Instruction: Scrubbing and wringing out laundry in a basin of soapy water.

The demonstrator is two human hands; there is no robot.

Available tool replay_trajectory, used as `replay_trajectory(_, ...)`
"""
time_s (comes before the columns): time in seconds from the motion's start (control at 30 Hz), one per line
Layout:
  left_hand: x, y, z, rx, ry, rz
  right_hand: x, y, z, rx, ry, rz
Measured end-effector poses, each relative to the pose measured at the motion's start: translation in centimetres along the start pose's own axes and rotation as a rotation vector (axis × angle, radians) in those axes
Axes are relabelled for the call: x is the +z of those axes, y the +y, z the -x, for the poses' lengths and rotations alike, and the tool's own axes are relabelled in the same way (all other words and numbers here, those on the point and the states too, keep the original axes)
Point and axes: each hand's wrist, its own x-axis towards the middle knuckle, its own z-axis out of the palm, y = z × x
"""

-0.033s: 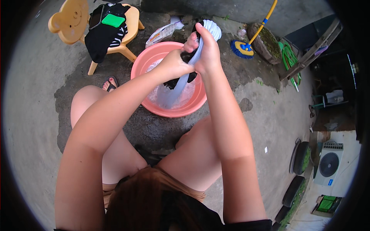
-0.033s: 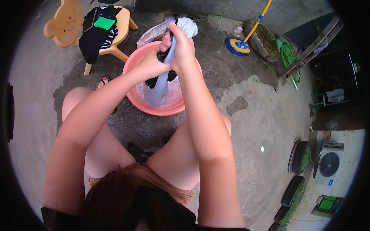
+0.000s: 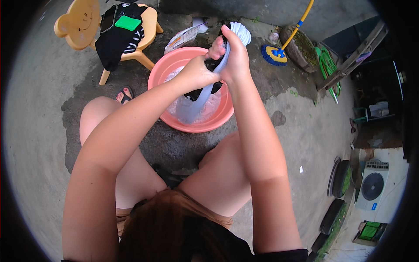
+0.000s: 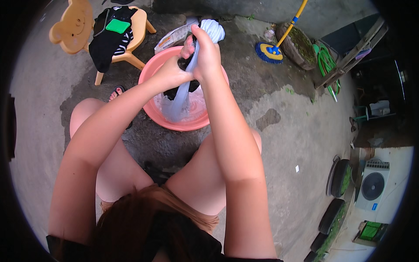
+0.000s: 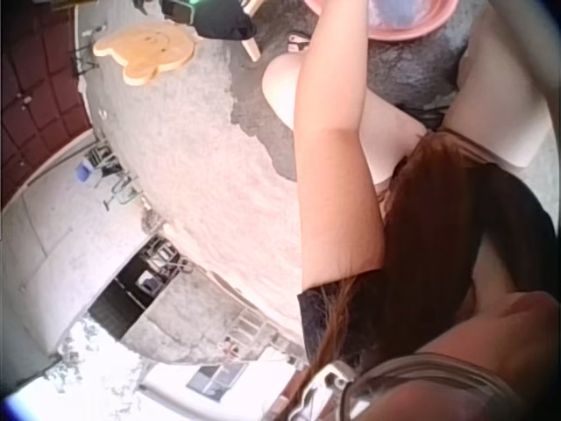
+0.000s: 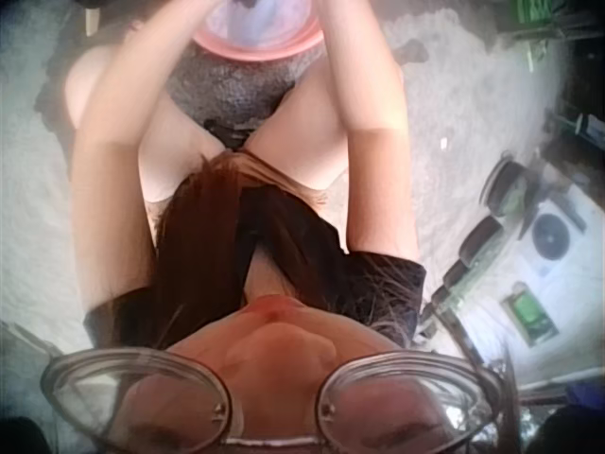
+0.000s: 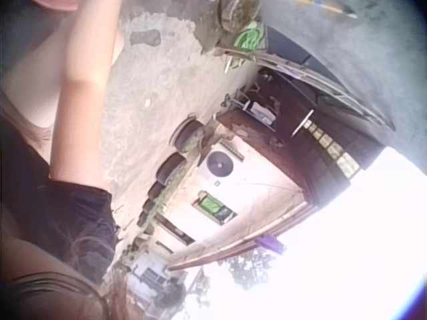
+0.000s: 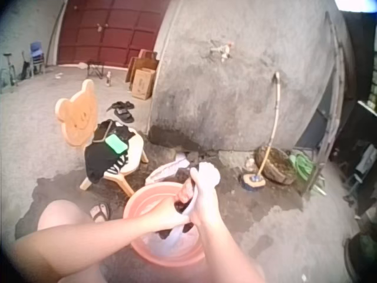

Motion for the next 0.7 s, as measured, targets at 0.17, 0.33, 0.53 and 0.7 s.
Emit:
replay_trajectory(0.17, 0.0, 0.1, -0.2, -0.018, -0.046, -0.019, 0.9, -0.6, 0.9, -0.021, 0.06, 0.134)
replay_trajectory(0.33, -1.4, 2.4, 0.6, -0.049, -0.248, -0.148, 0.1, -1.2, 1.4, -0.022, 0.057, 0.129)
replay_trajectory(0.53, -3.9, 0.7, 0.5, 0.037, -0.357, -0.29, -0.9, -1.7, 2.0, -0.02, 0.054, 0.141)
replay_trajectory(0.7, -2.9, -1.4, 0.5, -0.033, -0.362, -0.318, -1.1, -1.6, 2.4, 0.024, 0.095, 0.177)
